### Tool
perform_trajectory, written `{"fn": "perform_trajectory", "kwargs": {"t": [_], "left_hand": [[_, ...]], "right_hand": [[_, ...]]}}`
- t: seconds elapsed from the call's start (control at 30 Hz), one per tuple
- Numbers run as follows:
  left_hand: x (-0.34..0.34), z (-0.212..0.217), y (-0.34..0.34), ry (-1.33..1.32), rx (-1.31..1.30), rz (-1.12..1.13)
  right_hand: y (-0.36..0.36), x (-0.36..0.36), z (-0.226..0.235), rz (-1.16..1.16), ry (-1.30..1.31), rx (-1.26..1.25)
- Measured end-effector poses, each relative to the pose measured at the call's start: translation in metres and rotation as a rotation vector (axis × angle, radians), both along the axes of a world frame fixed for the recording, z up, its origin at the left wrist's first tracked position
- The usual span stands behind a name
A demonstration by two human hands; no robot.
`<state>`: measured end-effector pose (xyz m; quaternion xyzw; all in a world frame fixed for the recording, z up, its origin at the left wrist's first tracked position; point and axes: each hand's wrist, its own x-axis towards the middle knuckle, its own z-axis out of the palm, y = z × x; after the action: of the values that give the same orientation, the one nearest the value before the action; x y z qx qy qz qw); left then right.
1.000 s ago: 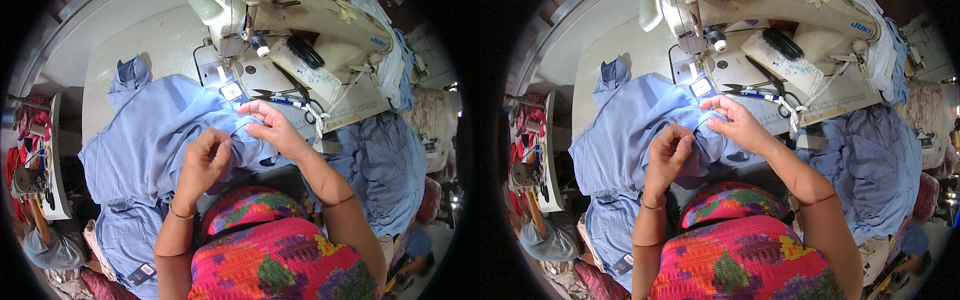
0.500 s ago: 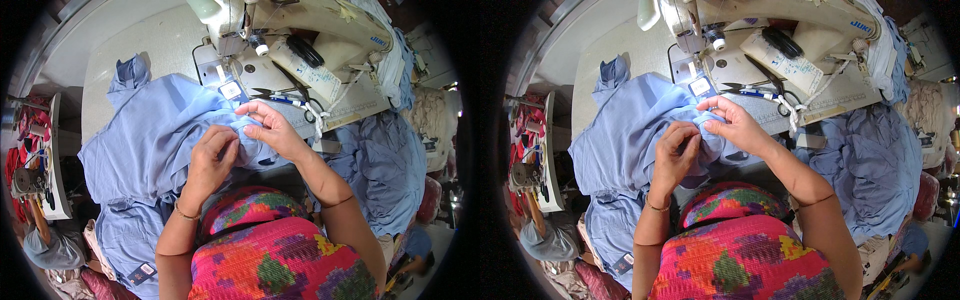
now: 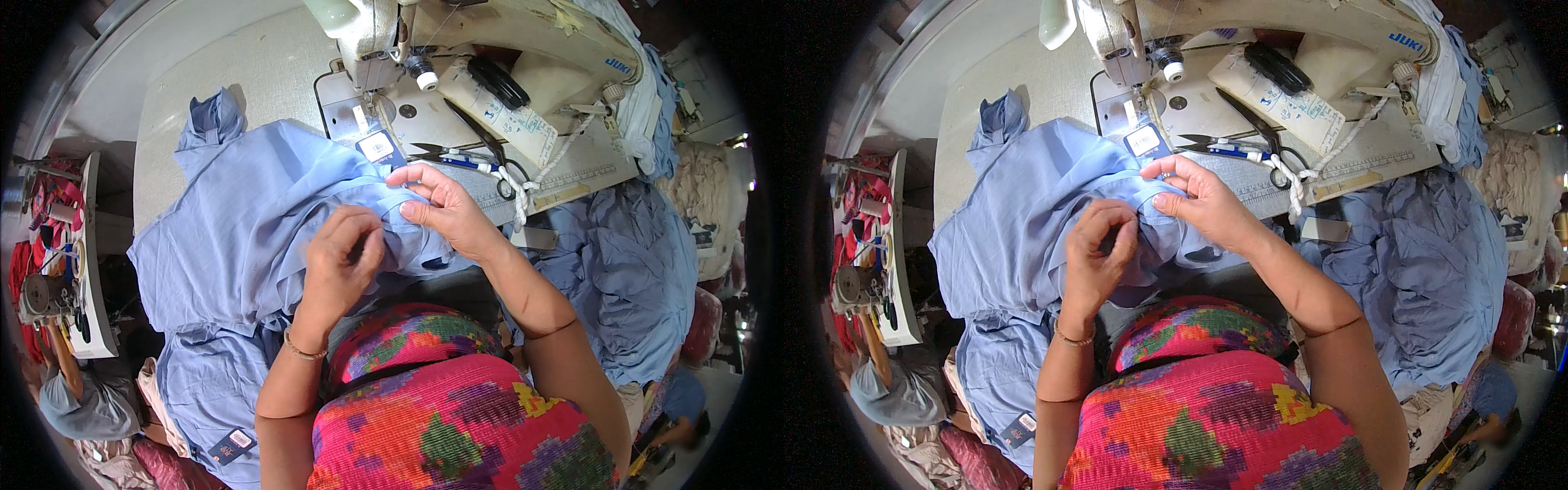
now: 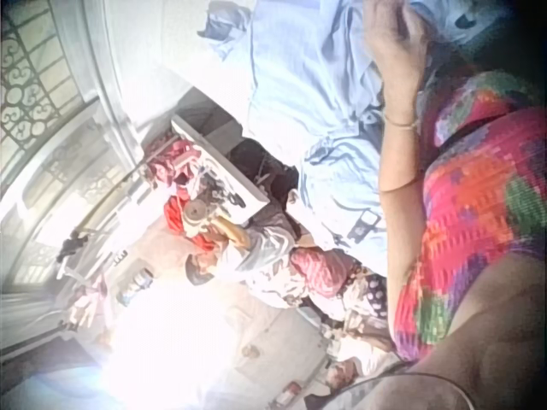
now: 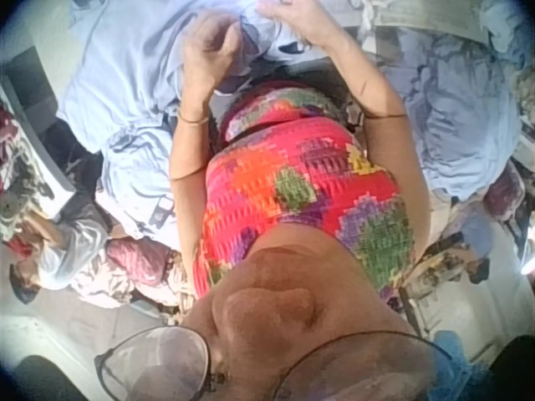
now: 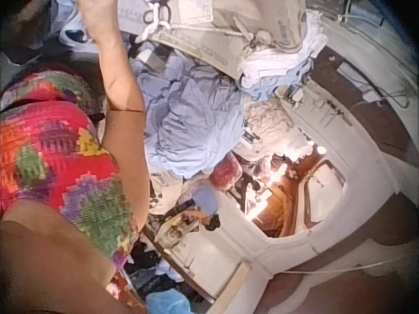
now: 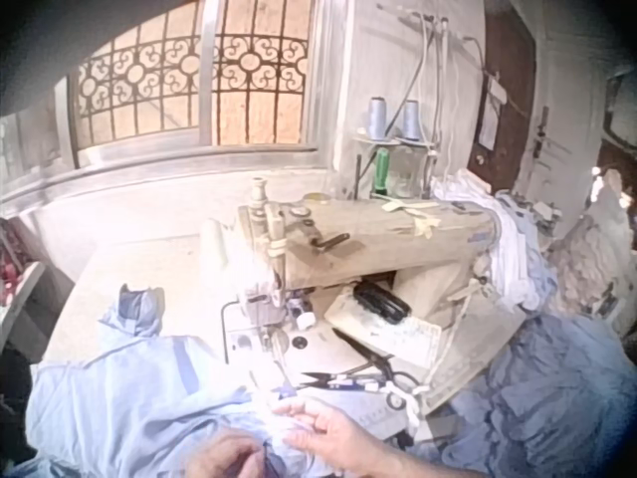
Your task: The person aligns a blue tag on a piece of light blue clothing and uses small snips to trim excess threads around a buttonhole.
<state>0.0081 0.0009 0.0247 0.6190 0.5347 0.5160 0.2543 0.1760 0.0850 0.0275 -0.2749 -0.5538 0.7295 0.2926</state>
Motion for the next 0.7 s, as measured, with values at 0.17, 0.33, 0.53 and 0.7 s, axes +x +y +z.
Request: {"fn": "perform_trajectory", "kwargs": {"t": [0.17, 0.33, 0.53, 0.7], "left_hand": [[0.003, 0.001, 0.002, 0.155, 0.079, 0.016], [0.002, 0.007, 0.008, 0.403, 0.189, 0.156], [-0.012, -0.005, 0.005, 0.091, 0.057, 0.036], [-0.014, -0.01, -0.003, -0.313, -0.077, -0.069]], "right_hand": [[0.001, -0.002, -0.005, -0.007, 0.018, 0.095], [0.0, -0.001, -0.002, -0.006, 0.002, 0.013], [0.002, 0.002, -0.003, 0.062, 0.008, -0.056], [0.007, 0.008, -0.004, 0.069, 0.111, -0.253]]}}
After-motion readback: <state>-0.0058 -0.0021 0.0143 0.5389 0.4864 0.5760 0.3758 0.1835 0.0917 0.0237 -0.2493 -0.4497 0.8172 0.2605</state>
